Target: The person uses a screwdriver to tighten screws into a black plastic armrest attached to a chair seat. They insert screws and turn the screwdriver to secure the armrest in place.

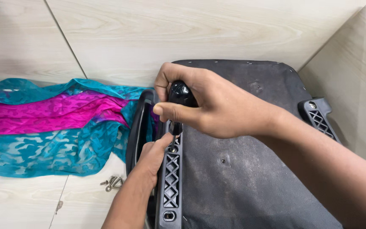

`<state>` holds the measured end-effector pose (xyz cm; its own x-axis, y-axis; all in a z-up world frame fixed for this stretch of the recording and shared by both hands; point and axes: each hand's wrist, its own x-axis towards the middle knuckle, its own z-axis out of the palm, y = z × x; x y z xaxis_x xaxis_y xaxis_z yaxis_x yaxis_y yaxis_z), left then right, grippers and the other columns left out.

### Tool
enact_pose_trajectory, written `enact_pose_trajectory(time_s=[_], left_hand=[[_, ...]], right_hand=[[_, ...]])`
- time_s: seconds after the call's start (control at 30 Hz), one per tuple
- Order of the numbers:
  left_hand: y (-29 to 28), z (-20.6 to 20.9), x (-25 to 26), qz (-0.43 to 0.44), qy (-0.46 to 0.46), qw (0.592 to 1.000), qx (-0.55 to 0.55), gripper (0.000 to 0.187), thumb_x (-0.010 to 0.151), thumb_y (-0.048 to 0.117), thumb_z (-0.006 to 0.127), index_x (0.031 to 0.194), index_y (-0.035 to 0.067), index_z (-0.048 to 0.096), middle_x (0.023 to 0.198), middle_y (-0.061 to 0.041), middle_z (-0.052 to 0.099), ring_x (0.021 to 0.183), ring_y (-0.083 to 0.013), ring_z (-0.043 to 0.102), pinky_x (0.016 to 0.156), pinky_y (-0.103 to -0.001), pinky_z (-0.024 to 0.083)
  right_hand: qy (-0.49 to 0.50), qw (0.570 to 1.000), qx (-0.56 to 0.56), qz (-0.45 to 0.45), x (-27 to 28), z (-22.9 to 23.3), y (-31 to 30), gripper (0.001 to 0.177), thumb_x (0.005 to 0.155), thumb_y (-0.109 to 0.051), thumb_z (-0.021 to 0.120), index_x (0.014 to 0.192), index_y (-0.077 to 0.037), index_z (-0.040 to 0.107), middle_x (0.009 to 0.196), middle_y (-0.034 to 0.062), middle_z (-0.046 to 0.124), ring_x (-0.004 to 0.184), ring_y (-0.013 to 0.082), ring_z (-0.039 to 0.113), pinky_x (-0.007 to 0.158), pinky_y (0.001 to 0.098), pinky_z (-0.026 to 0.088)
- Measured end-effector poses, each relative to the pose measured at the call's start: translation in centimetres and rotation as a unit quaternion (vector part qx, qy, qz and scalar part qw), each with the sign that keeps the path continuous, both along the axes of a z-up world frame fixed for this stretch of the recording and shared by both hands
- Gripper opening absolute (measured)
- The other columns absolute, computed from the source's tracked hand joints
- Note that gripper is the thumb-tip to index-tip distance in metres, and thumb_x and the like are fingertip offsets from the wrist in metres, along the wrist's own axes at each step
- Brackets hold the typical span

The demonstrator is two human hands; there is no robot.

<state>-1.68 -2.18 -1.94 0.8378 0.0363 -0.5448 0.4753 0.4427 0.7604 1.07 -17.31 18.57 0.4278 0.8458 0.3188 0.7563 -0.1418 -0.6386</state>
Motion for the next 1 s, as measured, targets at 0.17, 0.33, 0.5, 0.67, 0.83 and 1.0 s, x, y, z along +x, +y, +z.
enact_pose_trajectory(time_s=[0.17,0.33,0.5,0.67,0.83,1.0], left_hand=[[0.3,0.5,0.3,-0.011,0.026,1.0,0.012,0.043,0.083,0.039,0.07,0.088,-0.004,0.075,0.075,-0.011,0.071,0.057,-0.0209,0.064,0.053,-0.037,0.053],[0.3,1.3,0.2,-0.018,0.043,0.999,0.014,0.047,0.081,0.043,0.071,0.092,-0.003,0.076,0.08,-0.013,0.074,0.063,-0.0226,0.068,0.058,-0.039,0.056],[0.5,1.8,0.3,-0.024,0.043,0.998,0.036,0.052,0.082,0.045,0.071,0.094,-0.006,0.075,0.084,-0.016,0.074,0.068,-0.0249,0.07,0.061,-0.04,0.059],[0.5,2.3,0.5,-0.036,0.054,0.997,0.051,0.056,0.081,0.046,0.071,0.099,-0.007,0.073,0.089,-0.019,0.074,0.072,-0.0269,0.072,0.064,-0.042,0.06],[0.5,2.6,0.4,-0.033,0.052,0.997,0.04,0.059,0.081,0.045,0.071,0.104,-0.009,0.073,0.093,-0.02,0.076,0.075,-0.028,0.074,0.066,-0.043,0.062],[0.6,2.1,0.3,-0.033,0.044,0.998,0.01,0.051,0.08,0.048,0.068,0.099,0.001,0.078,0.087,-0.015,0.076,0.071,-0.0237,0.073,0.061,-0.04,0.06]], right_hand=[[0.123,0.985,-0.08,-0.087,0.4,0.1,-0.5,0.025,0.099,-0.026,0.062,0.113,-0.008,0.053,0.083,0.0077,0.073,0.054,0.0125,0.059,0.044,0.0273,0.047],[0.088,0.995,-0.02,-0.049,1.1,-0.3,-0.8,0.036,0.099,-0.024,0.054,0.131,-0.012,0.044,0.086,0.002,0.071,0.054,0.0068,0.065,0.045,0.0204,0.054],[0.061,0.994,-0.016,-0.089,1.4,-0.7,-0.4,0.016,0.103,-0.022,0.056,0.109,-0.007,0.055,0.082,0.0008,0.075,0.046,0.0065,0.066,0.039,0.0202,0.052],[-0.053,0.968,-0.087,-0.23,0.4,-1.7,0.1,0.02,0.103,-0.027,0.063,0.11,-0.009,0.061,0.064,0.0095,0.066,0.05,0.0184,0.056,0.046,0.0325,0.04],[-0.035,0.995,0.024,-0.085,0.4,-1.2,-0.9,0.017,0.108,-0.015,0.053,0.121,-0.004,0.054,0.106,0.0123,0.069,0.106,0.0181,0.068,0.085,0.0335,0.058],[0.042,0.998,0.045,0.005,0.4,-1.0,-0.5,0.021,0.107,-0.016,0.055,0.125,-0.005,0.056,0.115,0.0097,0.072,0.109,0.017,0.075,0.093,0.0336,0.065]])
